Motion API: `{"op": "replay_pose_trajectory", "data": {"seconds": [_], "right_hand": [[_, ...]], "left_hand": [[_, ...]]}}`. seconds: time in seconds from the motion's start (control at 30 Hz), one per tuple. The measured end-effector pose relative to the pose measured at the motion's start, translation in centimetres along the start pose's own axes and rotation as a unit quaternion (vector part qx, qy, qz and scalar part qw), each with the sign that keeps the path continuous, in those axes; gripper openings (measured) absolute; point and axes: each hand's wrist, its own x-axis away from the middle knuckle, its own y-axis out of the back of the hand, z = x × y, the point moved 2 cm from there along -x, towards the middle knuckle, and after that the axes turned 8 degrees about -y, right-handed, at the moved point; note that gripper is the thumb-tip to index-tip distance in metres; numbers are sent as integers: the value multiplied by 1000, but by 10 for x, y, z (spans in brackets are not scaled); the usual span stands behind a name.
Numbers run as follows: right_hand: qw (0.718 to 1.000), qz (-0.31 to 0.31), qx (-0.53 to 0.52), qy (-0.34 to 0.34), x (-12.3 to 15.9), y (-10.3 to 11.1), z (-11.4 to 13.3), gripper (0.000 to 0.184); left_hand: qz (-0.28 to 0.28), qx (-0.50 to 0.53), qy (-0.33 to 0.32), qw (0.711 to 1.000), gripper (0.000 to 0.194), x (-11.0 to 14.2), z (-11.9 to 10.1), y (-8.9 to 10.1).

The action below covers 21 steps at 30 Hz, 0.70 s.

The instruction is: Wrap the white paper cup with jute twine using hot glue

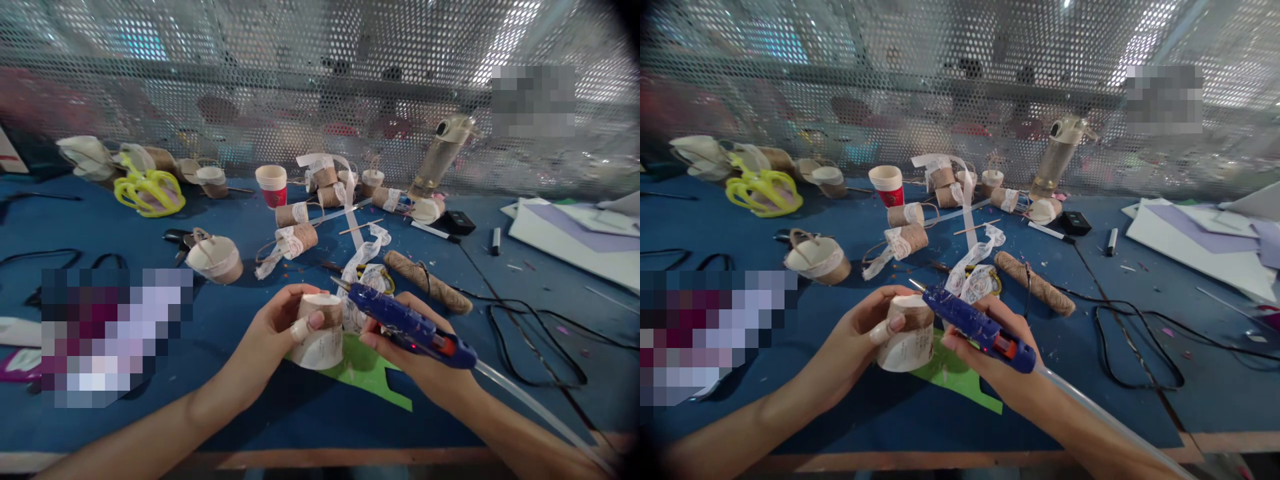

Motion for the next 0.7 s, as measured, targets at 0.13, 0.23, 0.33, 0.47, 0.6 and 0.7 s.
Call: {"op": "replay_pose_trajectory", "data": {"seconds": [0.13,0.23,0.33,0.47,0.6,0.7], "right_hand": [[1000,-14,9,-6,0,-2,0,15],[999,-28,-11,-10,0,-4,0,15],[1000,-25,-14,-12,-1,-4,-1,15],[1000,-22,-9,-11,-2,-4,-3,14],[999,-16,-25,-13,-3,-5,-3,16],[999,-7,-28,-15,-3,-5,-2,15]], "left_hand": [[-8,7,-3,1000,33,1,-1,0],[-9,7,-3,1000,30,2,-1,-1],[3,7,-1,1000,28,2,-1,-1],[11,11,6,1000,28,3,0,-1],[15,15,14,1000,28,4,0,-1],[20,19,22,999,27,4,-1,-2]]}}
